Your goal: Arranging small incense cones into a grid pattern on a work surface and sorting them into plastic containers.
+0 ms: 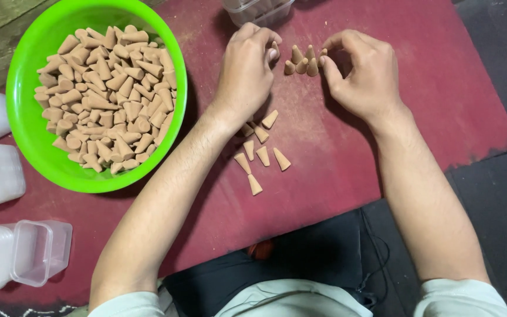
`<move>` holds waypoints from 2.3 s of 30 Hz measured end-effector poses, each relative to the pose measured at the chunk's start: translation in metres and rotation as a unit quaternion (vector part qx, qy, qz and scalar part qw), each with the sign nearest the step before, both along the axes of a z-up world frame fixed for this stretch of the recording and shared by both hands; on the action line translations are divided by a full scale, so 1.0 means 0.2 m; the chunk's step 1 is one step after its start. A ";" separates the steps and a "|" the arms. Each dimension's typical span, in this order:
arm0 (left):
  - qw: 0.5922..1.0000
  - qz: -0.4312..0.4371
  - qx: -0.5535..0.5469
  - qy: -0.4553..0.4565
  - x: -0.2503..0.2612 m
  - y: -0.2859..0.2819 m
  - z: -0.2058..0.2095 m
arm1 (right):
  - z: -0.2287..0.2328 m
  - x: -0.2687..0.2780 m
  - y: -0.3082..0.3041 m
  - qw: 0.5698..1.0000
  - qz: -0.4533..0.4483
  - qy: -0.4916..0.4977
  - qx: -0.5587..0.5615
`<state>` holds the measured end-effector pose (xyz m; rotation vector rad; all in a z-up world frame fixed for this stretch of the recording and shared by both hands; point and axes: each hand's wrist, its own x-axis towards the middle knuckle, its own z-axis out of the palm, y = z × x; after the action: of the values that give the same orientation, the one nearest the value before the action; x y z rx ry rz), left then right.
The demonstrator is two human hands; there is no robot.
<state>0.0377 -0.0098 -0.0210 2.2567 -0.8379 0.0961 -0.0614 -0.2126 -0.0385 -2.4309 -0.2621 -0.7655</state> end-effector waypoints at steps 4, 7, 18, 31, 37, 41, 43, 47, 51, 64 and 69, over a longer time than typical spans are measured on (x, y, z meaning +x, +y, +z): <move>1.000 -0.009 0.002 0.012 -0.01 -0.01 0.01 | 0.00 0.00 0.00 1.000 -0.006 0.003 -0.003; 0.999 -0.010 0.019 0.028 -0.02 -0.02 0.01 | 0.00 0.00 0.00 1.000 -0.005 0.001 -0.005; 0.999 -0.018 -0.023 0.046 -0.01 -0.02 0.00 | 0.01 -0.01 0.01 1.000 0.003 -0.003 -0.002; 0.999 -0.025 -0.026 -0.001 -0.05 0.14 0.00 | 0.02 -0.02 0.01 1.000 0.002 0.015 -0.004; 0.992 -0.022 -0.070 0.104 -0.33 0.35 0.18 | 0.07 -0.03 0.03 0.995 0.048 -0.088 0.026; 0.990 -0.019 0.020 -0.140 -0.43 0.46 0.11 | 0.08 -0.05 0.06 0.978 0.120 -0.166 0.036; 0.988 -0.007 0.042 -0.150 -0.44 0.49 0.06 | 0.01 -0.06 0.05 0.969 0.161 -0.187 0.025; 0.981 0.002 0.019 -0.191 -0.41 0.52 -0.03 | 0.00 -0.10 0.14 0.967 0.239 -0.090 0.009; 0.977 -0.022 0.011 -0.214 -0.41 0.53 -0.04 | 0.17 -0.12 0.31 0.946 0.317 -0.057 -0.023; 0.982 -0.083 -0.022 -0.168 -0.40 0.54 0.05 | 0.13 -0.06 0.36 0.943 0.317 -0.029 -0.099; 0.991 -0.072 -0.014 -0.111 -0.42 0.55 0.08 | 0.14 -0.06 0.35 0.940 0.327 -0.010 -0.091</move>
<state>-0.0463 0.0996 -0.0047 2.1776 -1.1076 0.2927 -0.0725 -0.1426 -0.0109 -2.2704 -1.1232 -0.4713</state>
